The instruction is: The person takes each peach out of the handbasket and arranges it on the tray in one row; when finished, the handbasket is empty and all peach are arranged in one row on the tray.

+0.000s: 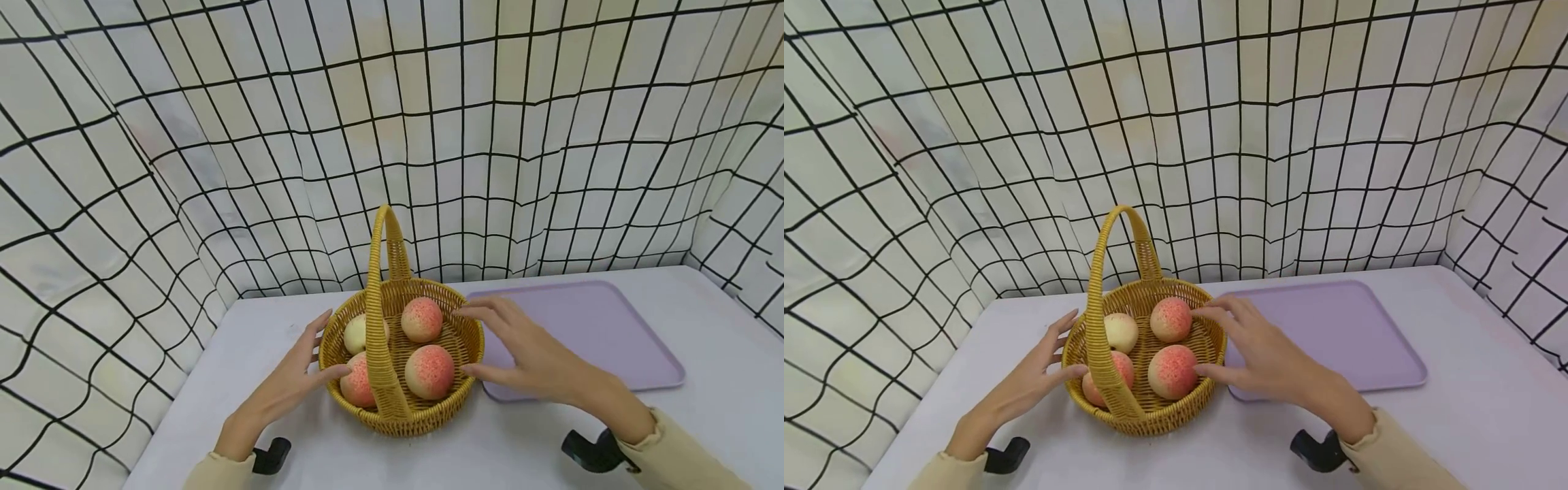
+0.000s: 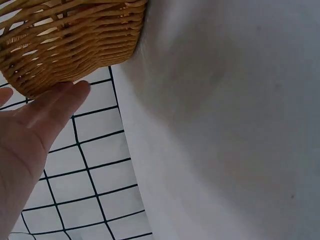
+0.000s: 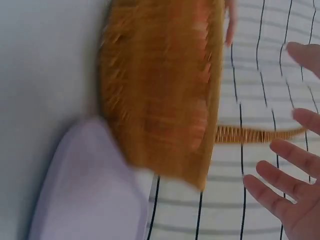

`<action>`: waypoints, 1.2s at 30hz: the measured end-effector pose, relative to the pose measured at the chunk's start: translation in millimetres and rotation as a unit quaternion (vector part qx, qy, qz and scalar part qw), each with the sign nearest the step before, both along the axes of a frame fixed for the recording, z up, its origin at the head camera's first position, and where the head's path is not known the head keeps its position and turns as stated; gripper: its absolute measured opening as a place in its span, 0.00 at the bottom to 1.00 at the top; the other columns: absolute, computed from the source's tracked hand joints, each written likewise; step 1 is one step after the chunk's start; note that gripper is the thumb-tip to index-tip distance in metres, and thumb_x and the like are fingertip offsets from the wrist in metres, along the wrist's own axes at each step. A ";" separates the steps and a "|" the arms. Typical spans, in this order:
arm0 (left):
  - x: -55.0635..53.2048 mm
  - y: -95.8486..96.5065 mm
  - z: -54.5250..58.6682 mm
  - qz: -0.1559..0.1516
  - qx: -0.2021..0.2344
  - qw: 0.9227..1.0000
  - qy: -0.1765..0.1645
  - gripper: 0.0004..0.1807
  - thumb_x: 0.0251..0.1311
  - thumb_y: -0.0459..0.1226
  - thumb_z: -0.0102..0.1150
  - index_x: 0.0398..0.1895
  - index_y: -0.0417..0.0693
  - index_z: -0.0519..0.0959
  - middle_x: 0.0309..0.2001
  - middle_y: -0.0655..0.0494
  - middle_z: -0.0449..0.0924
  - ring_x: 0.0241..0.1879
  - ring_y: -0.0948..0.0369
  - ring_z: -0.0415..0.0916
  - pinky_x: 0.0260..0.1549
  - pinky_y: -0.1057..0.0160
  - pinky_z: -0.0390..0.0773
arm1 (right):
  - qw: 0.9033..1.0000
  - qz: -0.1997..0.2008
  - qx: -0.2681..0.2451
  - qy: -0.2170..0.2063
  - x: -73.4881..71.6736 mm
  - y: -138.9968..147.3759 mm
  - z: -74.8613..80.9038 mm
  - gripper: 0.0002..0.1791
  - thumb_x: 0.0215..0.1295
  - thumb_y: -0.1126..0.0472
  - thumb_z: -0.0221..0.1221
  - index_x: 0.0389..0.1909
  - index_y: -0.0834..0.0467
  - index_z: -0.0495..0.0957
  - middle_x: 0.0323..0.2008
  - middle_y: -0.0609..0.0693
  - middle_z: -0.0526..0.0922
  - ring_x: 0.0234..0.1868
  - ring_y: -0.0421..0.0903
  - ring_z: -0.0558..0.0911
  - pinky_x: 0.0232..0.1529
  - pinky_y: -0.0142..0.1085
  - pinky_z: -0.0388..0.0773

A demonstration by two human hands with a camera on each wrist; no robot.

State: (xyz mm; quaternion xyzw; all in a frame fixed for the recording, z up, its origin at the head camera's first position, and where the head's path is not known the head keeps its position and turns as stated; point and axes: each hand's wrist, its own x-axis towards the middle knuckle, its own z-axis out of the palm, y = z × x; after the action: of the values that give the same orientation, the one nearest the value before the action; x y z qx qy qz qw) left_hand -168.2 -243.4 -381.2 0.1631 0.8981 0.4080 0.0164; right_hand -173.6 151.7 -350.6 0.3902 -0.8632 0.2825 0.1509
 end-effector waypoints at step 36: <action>-7.4 1.3 -2.5 -0.065 0.013 0.993 -0.101 0.76 0.53 0.52 0.79 0.85 0.55 0.24 0.84 0.36 0.30 0.81 0.34 0.38 0.72 0.27 0.48 | 0.968 0.067 0.142 -0.194 -28.0 -72.7 -10.0 0.27 0.59 0.54 0.76 0.58 0.51 0.80 0.65 0.51 0.75 0.57 0.50 0.81 0.58 0.48 0.80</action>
State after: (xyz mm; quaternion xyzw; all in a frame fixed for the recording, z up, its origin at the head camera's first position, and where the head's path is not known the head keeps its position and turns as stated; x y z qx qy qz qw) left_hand -175.6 -242.1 -383.7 0.1792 0.8740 0.4323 0.1310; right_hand -201.7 79.0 -360.5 0.4028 -0.8789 0.2370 -0.0953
